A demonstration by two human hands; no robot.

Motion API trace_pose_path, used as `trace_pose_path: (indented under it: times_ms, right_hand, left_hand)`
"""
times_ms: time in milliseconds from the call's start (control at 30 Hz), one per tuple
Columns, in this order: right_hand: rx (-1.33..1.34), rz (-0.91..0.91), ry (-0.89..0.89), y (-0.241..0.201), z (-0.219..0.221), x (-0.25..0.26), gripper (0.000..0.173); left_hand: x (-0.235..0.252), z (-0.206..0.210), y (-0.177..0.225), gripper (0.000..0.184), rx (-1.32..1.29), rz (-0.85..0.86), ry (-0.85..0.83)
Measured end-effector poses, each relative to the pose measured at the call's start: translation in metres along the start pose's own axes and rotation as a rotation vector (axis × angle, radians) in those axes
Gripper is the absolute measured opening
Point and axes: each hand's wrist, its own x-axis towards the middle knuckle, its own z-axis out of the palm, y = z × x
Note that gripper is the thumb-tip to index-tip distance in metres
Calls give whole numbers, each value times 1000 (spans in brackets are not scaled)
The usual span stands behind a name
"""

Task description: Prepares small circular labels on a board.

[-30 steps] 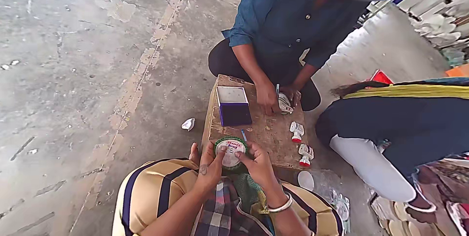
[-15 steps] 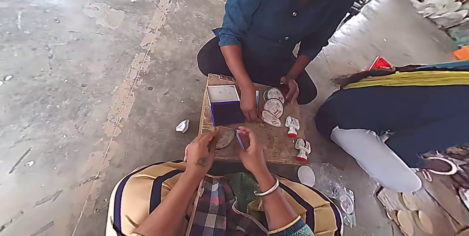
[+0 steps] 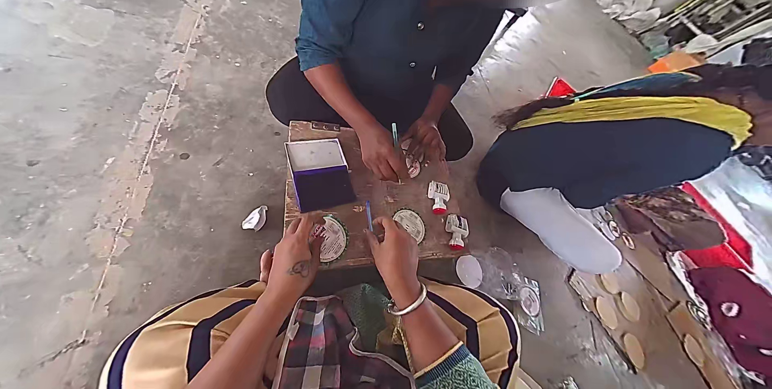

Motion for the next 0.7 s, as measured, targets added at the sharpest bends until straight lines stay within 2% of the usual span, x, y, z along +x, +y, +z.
trace_pose_path:
  times_ms: [67,200,300,367,433,500,567,700]
  right_hand:
    - [72,-36,145,18,-17,1,30]
    - [5,168,216,77,-70,27,33]
    - [-166,237,125,93,-87,55,42]
    - [-347,224,16,91,-81,71,52]
    - [-493,232,-89,87,-71,83,51]
    - [-507,244,-125,83,-65,90,52]
    - [-423,258,-100,81,-71,91,52]
    - [-228,239,-59,82,-97,85,43]
  left_hand:
    - [1,5,-1,27,7,46,8]
    - [-1,8,5,33,35,27,6]
    - [1,8,9,35,106,-15,-32]
    - [3,9,9,35,154,-3,-35]
    - [7,8,8,35,195,15,-75]
    - [12,1,10,36,225,-15,-172]
    - [13,-3,10,36,217,-35,-198]
    - [6,7,-4,33,131,135,65]
